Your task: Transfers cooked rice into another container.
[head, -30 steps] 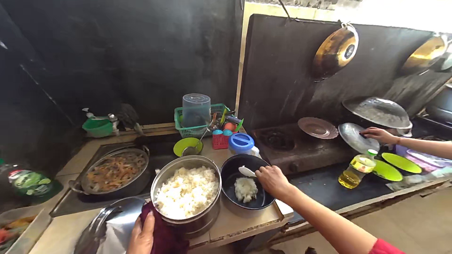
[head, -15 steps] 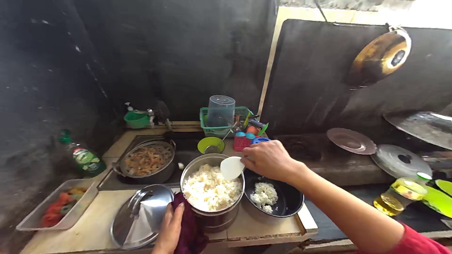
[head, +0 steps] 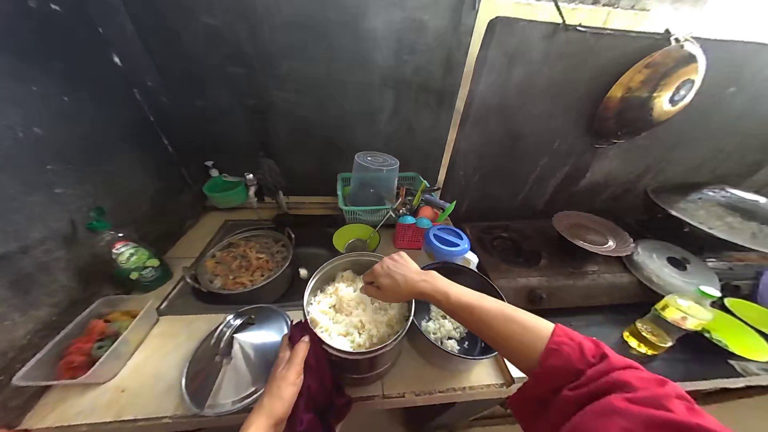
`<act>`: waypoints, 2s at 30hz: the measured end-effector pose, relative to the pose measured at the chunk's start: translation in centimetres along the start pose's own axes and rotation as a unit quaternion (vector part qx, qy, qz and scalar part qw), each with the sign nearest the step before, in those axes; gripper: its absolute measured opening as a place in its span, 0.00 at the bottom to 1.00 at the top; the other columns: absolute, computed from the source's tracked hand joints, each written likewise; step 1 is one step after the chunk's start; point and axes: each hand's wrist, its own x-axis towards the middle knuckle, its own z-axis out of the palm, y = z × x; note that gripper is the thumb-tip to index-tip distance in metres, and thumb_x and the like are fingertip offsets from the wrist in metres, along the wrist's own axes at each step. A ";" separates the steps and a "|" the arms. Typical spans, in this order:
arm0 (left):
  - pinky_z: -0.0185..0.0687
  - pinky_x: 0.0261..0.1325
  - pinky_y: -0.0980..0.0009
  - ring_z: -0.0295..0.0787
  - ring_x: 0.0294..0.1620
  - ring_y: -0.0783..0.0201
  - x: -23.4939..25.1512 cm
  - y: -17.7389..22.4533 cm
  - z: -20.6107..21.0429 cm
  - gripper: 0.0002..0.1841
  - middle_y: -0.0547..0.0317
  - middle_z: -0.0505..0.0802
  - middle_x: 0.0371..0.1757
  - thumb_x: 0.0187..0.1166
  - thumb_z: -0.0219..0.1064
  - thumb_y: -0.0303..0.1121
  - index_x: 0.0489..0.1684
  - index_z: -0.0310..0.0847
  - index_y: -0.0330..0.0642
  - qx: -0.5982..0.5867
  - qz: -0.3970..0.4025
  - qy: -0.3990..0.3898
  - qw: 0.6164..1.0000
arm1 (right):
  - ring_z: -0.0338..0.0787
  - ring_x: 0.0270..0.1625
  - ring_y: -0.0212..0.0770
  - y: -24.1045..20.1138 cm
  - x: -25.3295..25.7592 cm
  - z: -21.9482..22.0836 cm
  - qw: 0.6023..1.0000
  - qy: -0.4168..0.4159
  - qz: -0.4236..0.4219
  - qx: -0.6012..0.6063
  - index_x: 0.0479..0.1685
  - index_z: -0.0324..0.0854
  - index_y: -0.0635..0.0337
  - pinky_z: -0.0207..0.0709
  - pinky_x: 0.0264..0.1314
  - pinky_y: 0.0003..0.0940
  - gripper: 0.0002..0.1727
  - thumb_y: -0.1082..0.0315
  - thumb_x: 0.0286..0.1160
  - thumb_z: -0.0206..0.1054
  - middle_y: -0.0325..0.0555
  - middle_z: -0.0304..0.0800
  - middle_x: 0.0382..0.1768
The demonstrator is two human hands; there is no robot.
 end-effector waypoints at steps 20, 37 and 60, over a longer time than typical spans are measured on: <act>0.67 0.84 0.65 0.73 0.81 0.60 0.3 -0.8 0.0 0.35 0.38 0.75 0.81 0.88 0.49 0.49 0.88 0.56 0.32 0.015 0.031 0.026 0.999 | 0.90 0.39 0.51 2.3 -3.4 -0.2 0.987 0.061 0.096 0.115 0.37 0.89 0.53 0.75 0.42 0.59 0.24 0.49 0.91 0.53 0.47 0.90 0.30; 0.66 0.83 0.66 0.72 0.81 0.60 0.3 -0.9 0.0 0.33 0.35 0.73 0.81 0.89 0.49 0.44 0.88 0.53 0.30 0.005 0.035 0.017 0.999 | 0.87 0.36 0.46 4.5 -9.1 1.0 0.930 0.190 0.207 0.238 0.37 0.88 0.50 0.76 0.41 0.57 0.24 0.47 0.91 0.51 0.42 0.85 0.27; 0.66 0.83 0.64 0.72 0.80 0.58 -0.6 0.2 -0.5 0.31 0.31 0.73 0.80 0.92 0.45 0.41 0.87 0.52 0.26 0.026 0.018 0.000 0.999 | 0.90 0.32 0.46 1.6 -17.1 -0.4 0.888 0.389 0.226 -0.098 0.36 0.90 0.50 0.81 0.31 0.48 0.16 0.51 0.79 0.62 0.41 0.88 0.27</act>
